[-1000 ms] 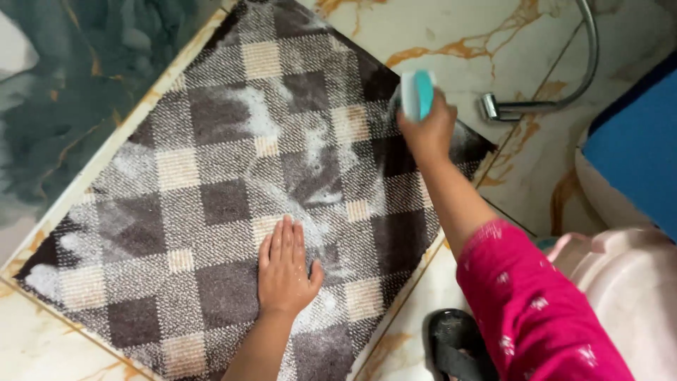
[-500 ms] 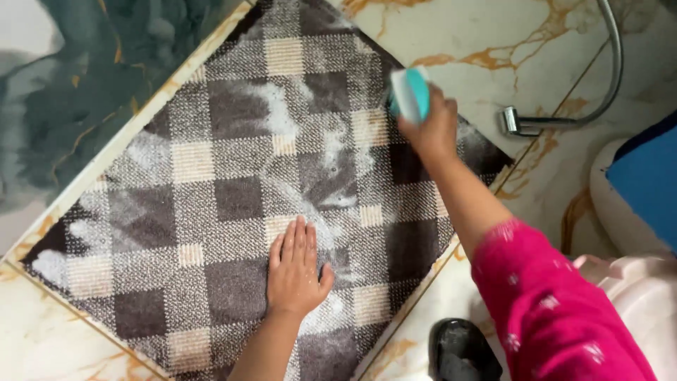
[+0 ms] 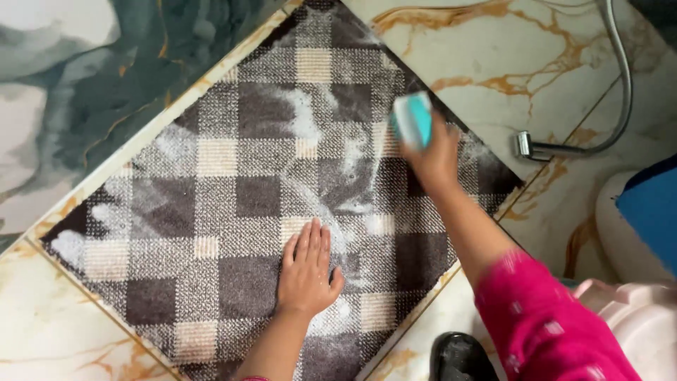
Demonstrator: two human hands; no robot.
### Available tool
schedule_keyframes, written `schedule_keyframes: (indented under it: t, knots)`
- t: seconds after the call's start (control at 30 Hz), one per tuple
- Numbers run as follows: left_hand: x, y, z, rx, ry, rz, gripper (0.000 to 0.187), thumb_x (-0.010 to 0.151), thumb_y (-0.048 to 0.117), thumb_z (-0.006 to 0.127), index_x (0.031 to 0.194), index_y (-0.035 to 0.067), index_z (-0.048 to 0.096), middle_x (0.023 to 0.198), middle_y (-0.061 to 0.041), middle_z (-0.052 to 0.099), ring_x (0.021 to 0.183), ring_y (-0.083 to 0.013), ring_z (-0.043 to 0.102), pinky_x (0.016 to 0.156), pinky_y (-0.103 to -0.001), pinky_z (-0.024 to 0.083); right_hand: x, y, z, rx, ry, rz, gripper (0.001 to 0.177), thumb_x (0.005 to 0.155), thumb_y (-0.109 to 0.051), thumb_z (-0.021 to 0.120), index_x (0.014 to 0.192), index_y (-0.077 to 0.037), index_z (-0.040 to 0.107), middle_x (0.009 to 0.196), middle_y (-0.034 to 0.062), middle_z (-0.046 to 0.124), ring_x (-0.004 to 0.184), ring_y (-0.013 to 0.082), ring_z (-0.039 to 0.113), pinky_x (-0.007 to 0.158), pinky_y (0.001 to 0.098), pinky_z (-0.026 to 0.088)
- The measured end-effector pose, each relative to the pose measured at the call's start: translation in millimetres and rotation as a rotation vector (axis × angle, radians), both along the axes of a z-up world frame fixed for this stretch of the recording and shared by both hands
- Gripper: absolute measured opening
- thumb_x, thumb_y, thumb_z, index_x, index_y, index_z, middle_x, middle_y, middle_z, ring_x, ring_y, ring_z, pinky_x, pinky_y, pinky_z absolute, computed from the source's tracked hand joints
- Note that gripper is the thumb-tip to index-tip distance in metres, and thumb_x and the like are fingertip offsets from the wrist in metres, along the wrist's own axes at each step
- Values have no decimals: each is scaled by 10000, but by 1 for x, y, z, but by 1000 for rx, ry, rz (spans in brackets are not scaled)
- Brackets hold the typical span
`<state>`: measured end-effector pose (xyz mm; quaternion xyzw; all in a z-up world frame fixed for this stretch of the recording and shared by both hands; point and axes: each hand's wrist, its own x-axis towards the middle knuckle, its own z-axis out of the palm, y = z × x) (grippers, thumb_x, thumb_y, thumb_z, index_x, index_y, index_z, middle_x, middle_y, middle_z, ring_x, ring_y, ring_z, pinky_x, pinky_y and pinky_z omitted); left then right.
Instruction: The person scrubs a checkered doormat with a brush and soapy water, then flips it to scrub the blue underside. They rinse the mat with a handheld shower head and continue scrubbing both sides.
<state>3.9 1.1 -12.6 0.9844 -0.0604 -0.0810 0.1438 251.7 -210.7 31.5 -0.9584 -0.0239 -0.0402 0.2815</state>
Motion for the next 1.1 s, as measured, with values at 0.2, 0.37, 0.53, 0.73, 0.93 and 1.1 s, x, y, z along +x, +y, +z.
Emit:
schedule_keyframes:
  t: [0.2,0.37,0.53,0.73,0.93,1.1]
  knots:
    - [1,-1,12,56,65,5,831,897,470,404,1566,17,210,1662,-166,158,1533,-271,148,1223,-467,95,-51,45,-6,-48,-19,85,642,745,-115,861,1277,85,563,1135,320,574,1025,466,584,877,532,513]
    - [1,0,12,17,-28,29,847,888,464,458,1567,15,225,1664,-173,206,1530,-275,185,1226,-468,109,-217,21,23,111,75,167,745,742,-119,828,1400,49,522,1152,244,579,1068,394,603,911,460,520]
    - [-9,19,15,-165,-152,33,834,907,431,516,1581,11,264,1665,-180,237,1539,-296,206,1251,-457,134,-223,-15,29,61,50,257,760,672,-160,861,1327,48,535,1148,251,599,1050,418,600,905,465,507]
    - [-23,141,2,-71,-24,470,742,944,439,480,1591,101,347,1689,-134,302,1548,-263,237,1223,-578,104,-125,-50,25,-166,171,171,669,653,-233,888,1193,26,588,1132,254,628,1051,426,613,939,502,506]
    - [-39,169,-26,88,-129,465,807,964,507,418,1631,70,290,1713,-158,232,1583,-283,186,1245,-565,79,-60,-41,-42,-101,-173,-224,806,731,-223,919,1389,51,542,1168,297,585,1053,464,587,918,539,482]
    - [-34,172,-28,134,-119,467,809,956,493,404,1622,48,287,1711,-172,229,1582,-296,193,1235,-566,89,-73,101,-28,6,-109,-214,567,825,-171,878,1269,30,587,1098,234,592,998,363,598,843,499,509]
